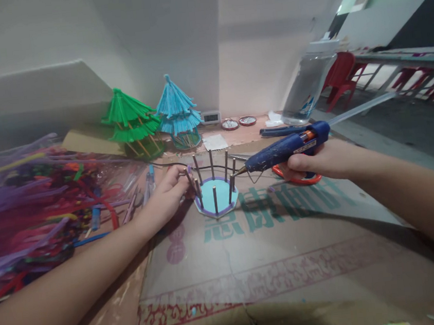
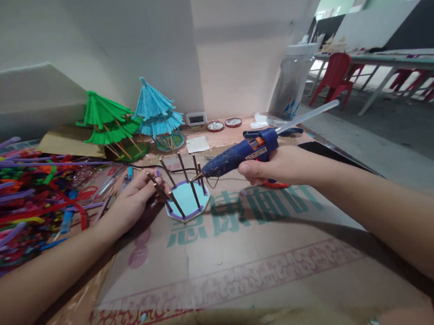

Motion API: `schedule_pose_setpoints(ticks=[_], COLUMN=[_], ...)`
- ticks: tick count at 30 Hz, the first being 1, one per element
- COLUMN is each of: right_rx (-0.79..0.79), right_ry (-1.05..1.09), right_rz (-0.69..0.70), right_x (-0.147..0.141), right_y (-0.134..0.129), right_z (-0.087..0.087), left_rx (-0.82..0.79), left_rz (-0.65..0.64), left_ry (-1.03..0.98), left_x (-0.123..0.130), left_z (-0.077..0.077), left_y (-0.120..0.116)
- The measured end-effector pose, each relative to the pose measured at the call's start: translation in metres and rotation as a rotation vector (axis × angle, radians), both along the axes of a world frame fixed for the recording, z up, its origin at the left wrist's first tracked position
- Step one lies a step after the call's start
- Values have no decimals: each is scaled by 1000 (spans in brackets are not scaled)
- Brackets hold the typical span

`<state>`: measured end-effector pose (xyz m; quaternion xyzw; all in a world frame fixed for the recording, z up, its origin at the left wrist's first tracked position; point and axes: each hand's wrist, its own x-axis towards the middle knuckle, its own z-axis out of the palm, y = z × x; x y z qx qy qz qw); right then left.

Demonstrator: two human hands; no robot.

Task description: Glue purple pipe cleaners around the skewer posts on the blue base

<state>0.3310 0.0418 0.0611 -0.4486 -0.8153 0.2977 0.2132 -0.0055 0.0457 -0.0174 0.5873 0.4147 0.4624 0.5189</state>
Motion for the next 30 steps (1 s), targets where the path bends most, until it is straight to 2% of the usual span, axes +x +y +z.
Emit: schedule_pose_setpoints(ticks=[3,5,8,11,13,15,18,21,26,30], right_rx=[-127,-208,-276,-255,-197,-81,81,69,29,26], right_ry=[116,305,627,743,676,488,114,-53,-88,-97], right_rz=[78,76,19,-63,-96,-126,-323,-413,-404,-352], right_x=[-2,-6,-16,-25,-28,-29,-34,-46,-67,-70], right_y=[1,1,3,16,34,57,91,119,147,153], right_z=[-1,-3,0,10,20,28,31,17,-18,-30], left_rx=[10,17,25,29,25,16,4,-21,10,128], left_rz=[-15,-31,-34,-18,-14,-19,-25,-22,68,236], left_ry=[18,22,19,28,26,10,-9,-17,21,162], left_x=[-1,-1,-1,-1,-2,-2,-1,2,1,-8], left_z=[0,0,-2,-6,-8,-10,-9,-5,1,21], left_y=[1,2,3,4,5,5,5,3,2,1])
